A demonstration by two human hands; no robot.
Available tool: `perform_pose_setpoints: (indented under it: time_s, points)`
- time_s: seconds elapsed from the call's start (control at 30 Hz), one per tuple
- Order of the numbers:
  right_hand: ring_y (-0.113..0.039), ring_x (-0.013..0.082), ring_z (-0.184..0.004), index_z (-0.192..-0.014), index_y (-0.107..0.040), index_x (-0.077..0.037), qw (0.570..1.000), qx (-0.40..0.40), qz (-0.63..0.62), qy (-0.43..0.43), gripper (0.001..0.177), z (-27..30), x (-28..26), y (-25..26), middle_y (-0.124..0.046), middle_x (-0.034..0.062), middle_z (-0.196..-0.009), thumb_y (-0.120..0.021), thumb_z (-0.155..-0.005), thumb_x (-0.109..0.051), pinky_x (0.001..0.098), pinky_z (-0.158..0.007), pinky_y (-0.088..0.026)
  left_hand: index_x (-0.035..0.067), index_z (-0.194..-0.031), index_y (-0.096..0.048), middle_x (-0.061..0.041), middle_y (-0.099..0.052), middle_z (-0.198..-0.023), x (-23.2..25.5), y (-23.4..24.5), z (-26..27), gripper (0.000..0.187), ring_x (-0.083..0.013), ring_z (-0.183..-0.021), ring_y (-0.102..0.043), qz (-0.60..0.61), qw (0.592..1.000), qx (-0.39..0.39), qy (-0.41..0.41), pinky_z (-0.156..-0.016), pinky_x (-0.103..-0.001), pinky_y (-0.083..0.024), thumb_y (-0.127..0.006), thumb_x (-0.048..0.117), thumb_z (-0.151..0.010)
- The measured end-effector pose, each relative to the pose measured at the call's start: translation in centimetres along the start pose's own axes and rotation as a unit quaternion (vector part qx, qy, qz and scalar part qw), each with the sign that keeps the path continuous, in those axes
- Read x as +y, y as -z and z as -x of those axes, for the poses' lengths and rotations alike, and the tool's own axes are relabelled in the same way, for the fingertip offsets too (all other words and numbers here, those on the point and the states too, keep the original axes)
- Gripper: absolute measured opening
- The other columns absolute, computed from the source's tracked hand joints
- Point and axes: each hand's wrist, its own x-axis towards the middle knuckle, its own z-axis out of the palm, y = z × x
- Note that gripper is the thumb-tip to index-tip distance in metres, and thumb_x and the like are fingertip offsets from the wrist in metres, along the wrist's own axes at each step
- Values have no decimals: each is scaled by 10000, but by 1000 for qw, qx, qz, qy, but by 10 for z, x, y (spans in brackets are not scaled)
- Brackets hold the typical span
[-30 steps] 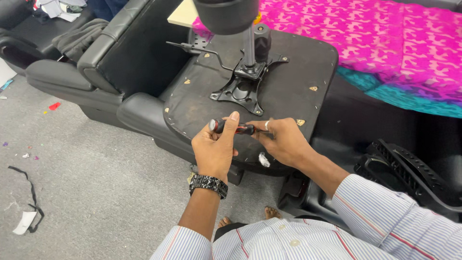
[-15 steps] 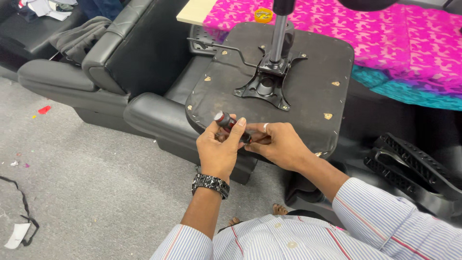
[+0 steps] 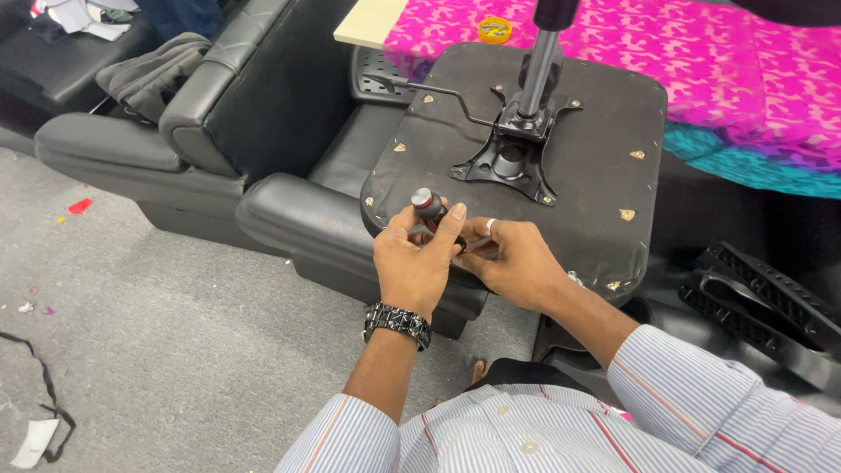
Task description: The person uses a screwdriver to tighten screws on the underside of an inverted office chair seat, securing the seat to its central gas-lift column. The person repeatedly inserts and turns screws into the metal mounting plate while holding the seat steady.
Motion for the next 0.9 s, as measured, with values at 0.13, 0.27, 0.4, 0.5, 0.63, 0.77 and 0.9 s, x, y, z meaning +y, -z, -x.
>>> perform_pose_setpoints:
  time_s: [0.13,0.27,0.4,0.5,0.63,0.77,0.9]
  points:
    - [-784,180,-938,-1279,-642,-15,999,19,-38,11,420,0,5,-2,-791,126,-1029,-701,-873,-104,319,-862,-604,6,-1031,-764,-10,-672,-792,-3,-9,-8,346,-25,-618,-562,-17,1000,-12,15,-574,-228,-624,-822,277,-825]
    - [-783,154,-919,-1260,-644,-3,998,37,-49,-18,390,5,14,1,-802,114,-1013,-676,-878,-72,307,-826,-608,19,-1011,-774,-15,-659,-775,-6,-20,-10,328,-25,-602,-558,-35,998,-28,36,-559,-225,-629,-821,286,-827]
    - [-776,133,-890,-1227,-647,15,997,55,-52,-22,376,13,18,13,-798,103,-988,-704,-864,-67,290,-804,-601,19,-967,-765,-1,-685,-794,-5,-35,-14,329,-39,-624,-648,-31,998,-45,23,-543,-225,-643,-828,295,-800]
    - [-746,133,-825,-1259,-654,-2,995,79,-45,-37,396,13,17,19,-794,115,-942,-677,-866,-50,293,-769,-591,31,-941,-773,-20,-720,-777,-5,-43,-15,350,-83,-629,-670,-74,995,-64,5,-562,-242,-581,-824,349,-805]
    - [-719,119,-791,-1220,-694,1,991,120,-18,-61,347,10,22,21,-796,122,-917,-708,-880,-67,302,-751,-580,60,-912,-782,-17,-730,-807,-8,-46,-18,398,-104,-687,-682,-202,973,-60,-96,-625,-277,-562,-837,434,-788]
    - [-729,99,-886,-1247,-661,13,986,149,-71,-5,358,14,31,22,-790,83,-1012,-656,-890,-19,292,-786,-581,83,-956,-793,-36,-765,-860,-18,-54,-19,416,-145,-734,-698,-178,976,-91,-81,-667,-303,-574,-806,459,-781]
    - [-659,117,-864,-1292,-656,-25,980,172,-87,-57,378,15,35,30,-748,120,-979,-623,-917,-5,302,-725,-565,88,-1164,-762,-105,-721,-1132,-31,-65,-22,474,-207,-999,-692,-205,961,-110,-148,-842,-361,-571,-809,403,-813]
